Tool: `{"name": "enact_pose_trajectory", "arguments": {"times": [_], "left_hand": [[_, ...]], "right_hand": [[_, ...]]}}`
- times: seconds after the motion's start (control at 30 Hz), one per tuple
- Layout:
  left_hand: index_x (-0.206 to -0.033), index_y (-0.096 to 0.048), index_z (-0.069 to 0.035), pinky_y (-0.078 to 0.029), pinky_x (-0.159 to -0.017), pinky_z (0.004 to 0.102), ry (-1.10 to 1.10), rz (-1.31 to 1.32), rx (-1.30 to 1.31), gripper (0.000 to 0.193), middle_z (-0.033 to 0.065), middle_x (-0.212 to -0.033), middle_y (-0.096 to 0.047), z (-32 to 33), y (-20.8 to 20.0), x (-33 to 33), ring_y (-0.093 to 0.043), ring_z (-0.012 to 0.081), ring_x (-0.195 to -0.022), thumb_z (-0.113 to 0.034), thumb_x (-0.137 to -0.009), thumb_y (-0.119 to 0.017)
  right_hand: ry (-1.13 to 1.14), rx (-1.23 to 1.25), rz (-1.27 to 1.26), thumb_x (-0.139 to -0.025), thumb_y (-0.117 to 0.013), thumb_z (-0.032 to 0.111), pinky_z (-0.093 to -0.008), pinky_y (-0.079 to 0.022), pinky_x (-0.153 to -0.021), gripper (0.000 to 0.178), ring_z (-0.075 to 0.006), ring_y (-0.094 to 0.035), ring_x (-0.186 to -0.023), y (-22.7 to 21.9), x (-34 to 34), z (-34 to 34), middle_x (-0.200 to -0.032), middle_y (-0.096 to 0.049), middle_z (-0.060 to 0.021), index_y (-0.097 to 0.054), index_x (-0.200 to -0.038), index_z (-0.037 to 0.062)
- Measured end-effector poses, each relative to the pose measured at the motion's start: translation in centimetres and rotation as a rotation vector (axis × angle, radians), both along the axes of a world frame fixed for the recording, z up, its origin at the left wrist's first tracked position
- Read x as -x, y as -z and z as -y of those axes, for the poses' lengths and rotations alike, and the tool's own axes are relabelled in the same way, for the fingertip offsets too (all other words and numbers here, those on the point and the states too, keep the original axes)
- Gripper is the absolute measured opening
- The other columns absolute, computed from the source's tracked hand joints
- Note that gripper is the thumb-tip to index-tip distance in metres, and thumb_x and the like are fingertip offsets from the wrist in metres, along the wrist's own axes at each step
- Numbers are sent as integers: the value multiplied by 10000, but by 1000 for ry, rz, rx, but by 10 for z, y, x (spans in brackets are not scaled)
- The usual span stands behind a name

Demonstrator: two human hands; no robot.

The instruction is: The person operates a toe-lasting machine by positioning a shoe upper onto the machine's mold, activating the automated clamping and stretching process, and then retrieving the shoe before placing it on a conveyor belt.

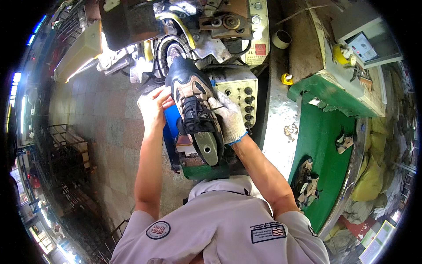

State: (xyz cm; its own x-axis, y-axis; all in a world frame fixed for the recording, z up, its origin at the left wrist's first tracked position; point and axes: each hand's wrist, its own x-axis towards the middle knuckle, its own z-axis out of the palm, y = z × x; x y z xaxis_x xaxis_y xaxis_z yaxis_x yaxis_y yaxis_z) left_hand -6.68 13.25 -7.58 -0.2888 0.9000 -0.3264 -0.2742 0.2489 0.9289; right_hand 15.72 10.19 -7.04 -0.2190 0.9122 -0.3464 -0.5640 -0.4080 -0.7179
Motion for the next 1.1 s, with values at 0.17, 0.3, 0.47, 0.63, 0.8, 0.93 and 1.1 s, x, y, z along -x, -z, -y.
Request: {"name": "enact_pose_trajectory", "arguments": {"times": [0.17,0.3,0.47,0.63,0.8,0.93,1.1], "left_hand": [[-1165,-671,94,-627,-774,346,-112,47,-125,347,193,-1085,-711,-18,-4,16,-723,242,-874,16,-831,-719],[-1214,-641,93,-626,-798,357,-176,86,-194,361,188,-1157,-700,-38,-9,25,-725,252,-916,65,-854,-649],[-1271,-600,93,-573,-841,284,-161,137,-248,449,189,-1159,-692,-46,11,27,-695,217,-975,11,-844,-710],[-1315,-595,30,-525,-811,249,-104,17,-86,398,93,-1136,-696,-15,18,9,-663,133,-952,-144,-965,-663],[-1248,-638,-69,-525,-846,314,33,433,155,484,42,-1065,-696,-5,20,5,-655,154,-957,-476,-1053,-463],[-1225,-635,-64,-533,-816,313,21,505,91,505,40,-1056,-696,-2,36,-7,-657,148,-915,-503,-1054,-451],[-1081,-687,-43,-517,-713,282,29,492,16,477,24,-913,-702,-6,47,-11,-646,119,-781,-444,-1076,-428]], "right_hand": [[47,-110,52,-981,-636,170,-297,-476,-990,486,-154,-590,-1149,14,31,-30,-1329,-620,-83,-534,-1415,-21],[69,-90,-14,-985,-630,172,-299,-485,-979,481,-156,-598,-1145,5,51,-49,-1329,-620,-74,-534,-1427,11],[155,-48,-87,-1003,-587,148,-295,-512,-933,415,-138,-621,-1093,18,77,-63,-1285,-643,-68,-557,-1399,29],[184,-54,19,-1006,-590,130,-282,-522,-912,375,-139,-637,-1052,28,86,-57,-1237,-676,-69,-598,-1360,4],[202,-23,16,-995,-612,137,-272,-522,-902,350,-134,-640,-1034,26,89,-56,-1203,-690,-76,-635,-1310,-12],[208,-33,69,-973,-656,179,-261,-527,-844,337,-122,-645,-966,37,83,-61,-1121,-716,-64,-676,-1247,-16],[214,5,74,-963,-686,252,-254,-523,-788,346,-112,-646,-907,53,83,-61,-1059,-721,-50,-703,-1186,-11]]}}
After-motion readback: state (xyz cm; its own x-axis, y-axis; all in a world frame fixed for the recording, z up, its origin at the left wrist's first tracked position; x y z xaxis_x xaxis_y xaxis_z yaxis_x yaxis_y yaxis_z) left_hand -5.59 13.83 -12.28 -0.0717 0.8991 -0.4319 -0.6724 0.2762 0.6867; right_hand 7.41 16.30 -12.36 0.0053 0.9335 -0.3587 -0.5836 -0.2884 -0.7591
